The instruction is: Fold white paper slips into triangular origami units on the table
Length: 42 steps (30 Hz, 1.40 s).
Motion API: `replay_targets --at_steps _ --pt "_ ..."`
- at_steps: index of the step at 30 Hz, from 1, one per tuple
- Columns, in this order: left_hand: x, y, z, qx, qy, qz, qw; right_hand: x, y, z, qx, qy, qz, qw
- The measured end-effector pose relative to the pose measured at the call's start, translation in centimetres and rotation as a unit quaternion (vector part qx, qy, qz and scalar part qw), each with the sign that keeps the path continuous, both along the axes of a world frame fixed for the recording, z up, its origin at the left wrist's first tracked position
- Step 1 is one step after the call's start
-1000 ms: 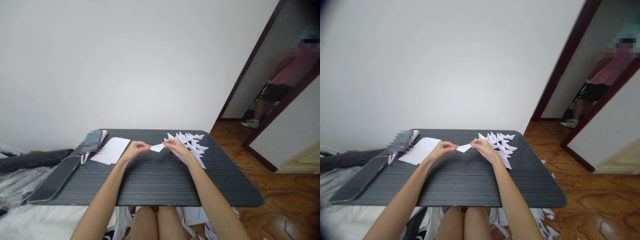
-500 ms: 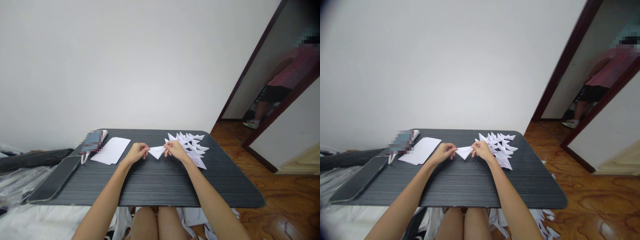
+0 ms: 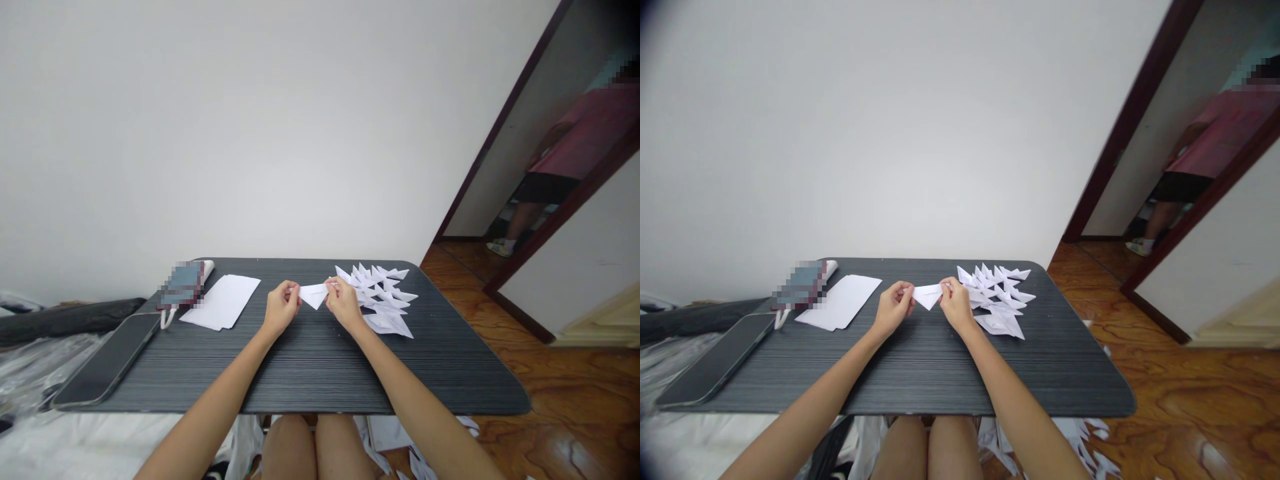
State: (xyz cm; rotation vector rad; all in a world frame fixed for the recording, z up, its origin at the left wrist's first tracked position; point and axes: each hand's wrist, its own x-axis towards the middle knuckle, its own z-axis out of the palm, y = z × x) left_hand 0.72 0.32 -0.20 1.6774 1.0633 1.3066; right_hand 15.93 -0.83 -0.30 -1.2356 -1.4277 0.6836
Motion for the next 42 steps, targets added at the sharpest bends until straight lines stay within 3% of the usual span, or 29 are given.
replay_targets --at_steps 3,7,11,15,20,28,32,37,42 --pt "0.2 -0.1 0.2 -0.019 -0.028 0.015 0.999 -0.2 0.0 -0.2 0.028 -0.028 -0.042 0.998" --pt "0.2 -0.2 0.4 -0.037 -0.037 0.002 0.999 0.1 0.1 -0.2 0.039 -0.028 -0.041 0.998" --pt "-0.4 0.2 0.9 -0.059 -0.054 -0.075 0.994 0.7 0.3 0.2 0.015 0.001 0.015 1.0" --pt "-1.1 0.6 1.6 -0.127 -0.038 -0.172 0.976 0.9 0.4 0.6 0.012 0.051 0.084 0.995" --pt "-0.9 0.1 1.7 -0.151 -0.018 -0.214 0.965 0.0 0.1 0.7 0.04 0.086 0.124 0.988" --pt "-0.6 0.1 0.5 -0.114 0.038 -0.174 0.977 -0.7 0.6 -0.4 0.009 0.074 0.126 0.989" --pt "-0.3 0.2 0.2 -0.041 0.087 -0.117 0.988 -0.8 0.8 -1.3 -0.023 0.037 0.105 0.994" --pt "0.0 0.0 0.1 0.106 0.172 -0.037 0.979 -1.5 0.2 -1.2 0.046 -0.036 0.063 0.996" --pt "0.1 0.1 -0.2 0.124 0.207 0.005 0.97 -1.8 -0.5 -0.6 0.077 -0.105 0.02 0.991"
